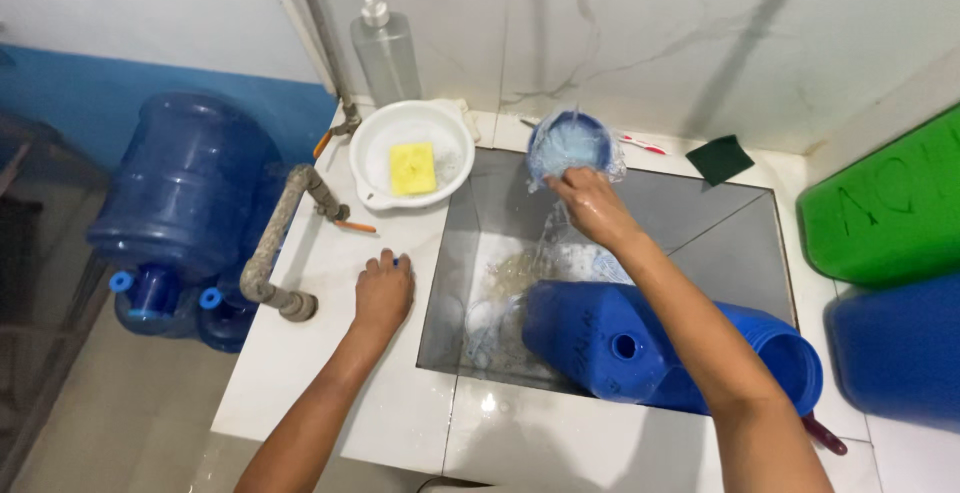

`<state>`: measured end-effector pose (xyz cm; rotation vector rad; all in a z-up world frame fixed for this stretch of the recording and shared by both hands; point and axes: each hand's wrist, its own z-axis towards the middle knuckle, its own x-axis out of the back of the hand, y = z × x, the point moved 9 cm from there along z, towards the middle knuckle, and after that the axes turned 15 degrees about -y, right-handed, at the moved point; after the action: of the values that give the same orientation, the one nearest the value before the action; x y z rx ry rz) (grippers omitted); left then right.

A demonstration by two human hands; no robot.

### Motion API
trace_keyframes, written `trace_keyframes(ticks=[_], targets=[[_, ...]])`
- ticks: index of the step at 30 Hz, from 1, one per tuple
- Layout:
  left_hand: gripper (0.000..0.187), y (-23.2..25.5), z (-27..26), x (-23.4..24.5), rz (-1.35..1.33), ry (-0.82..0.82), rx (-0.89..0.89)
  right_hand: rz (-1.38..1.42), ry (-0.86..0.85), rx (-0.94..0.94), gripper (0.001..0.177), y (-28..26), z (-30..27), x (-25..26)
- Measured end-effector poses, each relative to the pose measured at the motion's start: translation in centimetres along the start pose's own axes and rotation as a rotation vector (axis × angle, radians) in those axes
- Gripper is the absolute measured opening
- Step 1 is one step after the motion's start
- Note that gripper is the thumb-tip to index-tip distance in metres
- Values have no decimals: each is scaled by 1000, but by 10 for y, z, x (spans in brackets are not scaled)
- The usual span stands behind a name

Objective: The person cleans a large blue plastic container and its lid in a sink. They use a yellow sponge to scrub the exterior and interior of the container, then rinse it with water from the tap. The person also scrubs the lid and rinses it before placing it back on the container.

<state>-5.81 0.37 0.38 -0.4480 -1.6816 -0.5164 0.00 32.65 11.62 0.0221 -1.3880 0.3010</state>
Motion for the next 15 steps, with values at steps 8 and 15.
trace_keyframes(ticks=[8, 15], targets=[[20, -6, 32, -22, -102, 49, 49, -82, -14, 20, 38, 9, 24, 10], [33, 103, 201, -98, -2011, -267, -101, 53, -51, 89, 46, -9, 21, 49]])
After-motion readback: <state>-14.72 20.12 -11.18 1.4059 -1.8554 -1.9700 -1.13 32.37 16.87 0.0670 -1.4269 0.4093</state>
